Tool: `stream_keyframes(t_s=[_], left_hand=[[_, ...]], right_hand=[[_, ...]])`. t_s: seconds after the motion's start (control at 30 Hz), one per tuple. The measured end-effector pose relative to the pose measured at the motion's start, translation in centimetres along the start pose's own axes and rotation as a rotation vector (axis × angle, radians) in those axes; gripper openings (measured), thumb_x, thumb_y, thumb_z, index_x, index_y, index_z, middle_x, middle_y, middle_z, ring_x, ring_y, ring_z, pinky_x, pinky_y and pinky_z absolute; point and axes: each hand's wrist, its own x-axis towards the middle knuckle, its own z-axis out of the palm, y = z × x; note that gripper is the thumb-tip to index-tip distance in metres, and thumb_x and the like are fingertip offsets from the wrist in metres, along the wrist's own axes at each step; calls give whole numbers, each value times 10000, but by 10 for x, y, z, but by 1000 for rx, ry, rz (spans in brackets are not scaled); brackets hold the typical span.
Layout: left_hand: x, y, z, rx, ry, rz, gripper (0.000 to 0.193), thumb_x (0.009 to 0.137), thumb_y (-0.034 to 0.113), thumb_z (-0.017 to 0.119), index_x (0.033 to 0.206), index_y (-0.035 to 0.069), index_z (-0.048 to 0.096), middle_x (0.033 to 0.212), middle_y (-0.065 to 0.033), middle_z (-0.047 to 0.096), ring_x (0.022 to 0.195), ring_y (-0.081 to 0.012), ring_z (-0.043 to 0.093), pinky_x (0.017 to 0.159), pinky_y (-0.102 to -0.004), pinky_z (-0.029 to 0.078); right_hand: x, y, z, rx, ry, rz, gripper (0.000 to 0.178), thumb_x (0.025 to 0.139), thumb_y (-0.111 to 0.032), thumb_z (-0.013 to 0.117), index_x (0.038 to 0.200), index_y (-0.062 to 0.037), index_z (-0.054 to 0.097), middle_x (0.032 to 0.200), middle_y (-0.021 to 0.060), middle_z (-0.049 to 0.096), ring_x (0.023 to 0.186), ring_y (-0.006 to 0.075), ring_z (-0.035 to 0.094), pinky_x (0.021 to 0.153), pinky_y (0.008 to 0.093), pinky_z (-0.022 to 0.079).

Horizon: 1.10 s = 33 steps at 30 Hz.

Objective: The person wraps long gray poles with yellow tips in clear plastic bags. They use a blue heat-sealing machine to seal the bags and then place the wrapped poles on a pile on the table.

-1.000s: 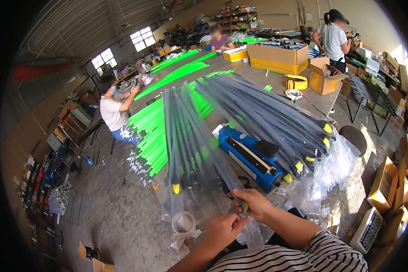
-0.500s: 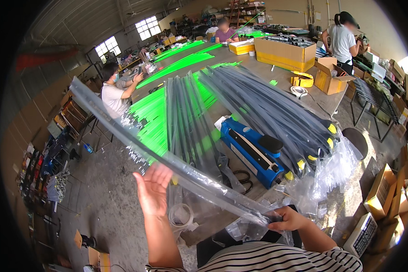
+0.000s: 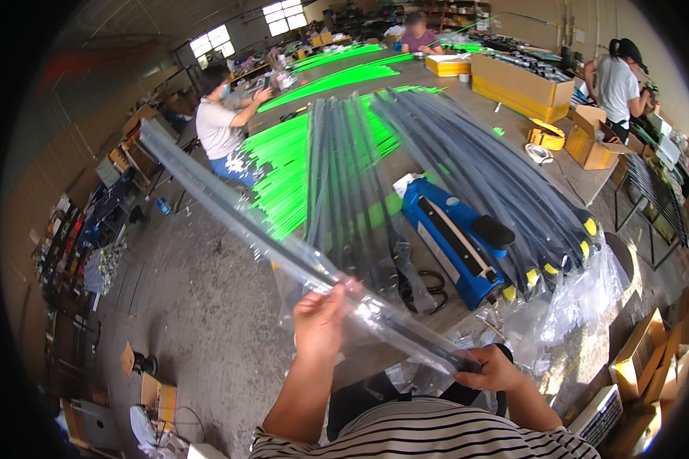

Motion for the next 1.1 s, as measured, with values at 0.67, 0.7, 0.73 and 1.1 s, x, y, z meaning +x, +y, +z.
stream_keyframes(t_s=[0.67,0.7,0.73,1.1], left_hand=[[59,52,-33,53,232,78,270,823,177,604,981,-31,536,887,-160,603,788,-267,606,712,-368,513],[57,51,-33,35,234,70,248,817,149,606,970,-34,539,877,-158,605,777,-268,608,703,-365,516],[55,50,-31,17,235,63,226,812,122,608,958,-38,543,868,-157,607,767,-269,610,693,-361,520],[-3,-23,-4,-1,-98,-140,170,795,34,596,956,-15,571,897,-145,611,821,-259,610,765,-375,507]], right_hand=[[0,-1,-5,-105,-52,-55,225,730,-164,671,895,-19,621,593,74,552,502,112,479,497,241,407],[1,-2,-5,-147,-71,-58,214,727,-167,671,876,-21,622,580,79,550,478,132,482,485,248,406],[4,-6,-4,-146,-48,-57,200,719,-177,675,839,-28,618,552,84,540,441,177,476,460,260,401],[10,-6,-2,-95,-28,-7,229,743,-160,660,901,-2,608,605,43,521,545,89,439,526,230,402]])
